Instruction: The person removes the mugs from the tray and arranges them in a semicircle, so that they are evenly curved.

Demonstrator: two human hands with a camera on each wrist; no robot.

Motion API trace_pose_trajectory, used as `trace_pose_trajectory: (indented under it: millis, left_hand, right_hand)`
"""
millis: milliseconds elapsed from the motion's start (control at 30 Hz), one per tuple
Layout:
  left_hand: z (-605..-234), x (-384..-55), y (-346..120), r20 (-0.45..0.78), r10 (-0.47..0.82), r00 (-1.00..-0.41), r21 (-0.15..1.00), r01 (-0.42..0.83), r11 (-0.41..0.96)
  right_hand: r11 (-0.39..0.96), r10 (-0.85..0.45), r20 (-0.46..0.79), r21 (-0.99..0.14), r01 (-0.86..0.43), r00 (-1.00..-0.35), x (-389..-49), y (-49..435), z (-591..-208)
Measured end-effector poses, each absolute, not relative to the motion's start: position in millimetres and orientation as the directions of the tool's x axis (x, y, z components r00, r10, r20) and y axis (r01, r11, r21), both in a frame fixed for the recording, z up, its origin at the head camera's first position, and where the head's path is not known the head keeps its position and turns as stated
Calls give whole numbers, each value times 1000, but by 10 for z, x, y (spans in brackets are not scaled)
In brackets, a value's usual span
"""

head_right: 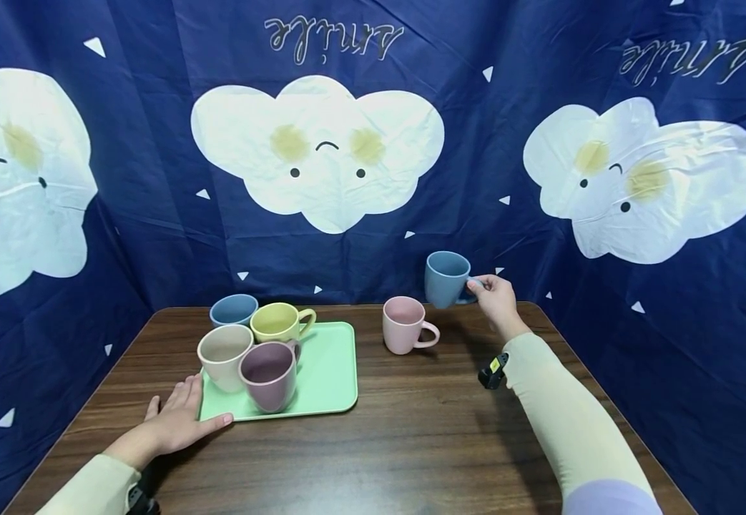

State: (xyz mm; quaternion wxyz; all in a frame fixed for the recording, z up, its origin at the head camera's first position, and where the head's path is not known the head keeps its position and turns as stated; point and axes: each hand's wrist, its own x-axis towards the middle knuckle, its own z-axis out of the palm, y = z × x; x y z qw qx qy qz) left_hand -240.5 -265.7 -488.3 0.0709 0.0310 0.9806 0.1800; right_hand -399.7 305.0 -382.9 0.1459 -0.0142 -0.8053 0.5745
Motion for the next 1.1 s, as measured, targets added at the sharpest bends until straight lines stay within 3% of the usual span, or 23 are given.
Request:
trace_pose_trajectory:
  millis: [400, 833, 1100]
  left_hand:
    - [-5130, -2505, -2750, -88, 87, -992, 402, 45, 915]
    - [-5157, -2554, -2775, -50, 88, -995, 405, 61, 912]
    - [-5018, -2485, -2716, -103, 91, -991, 390, 44, 920]
  right_hand:
    - [468, 191, 214, -877, -103, -958, -4058, 3079, -4110]
    - [376, 201, 179, -922, -93, -963, -4092, 3052, -4311]
    - [365, 206, 149, -929, -65, -967, -4043, 3059, -4405]
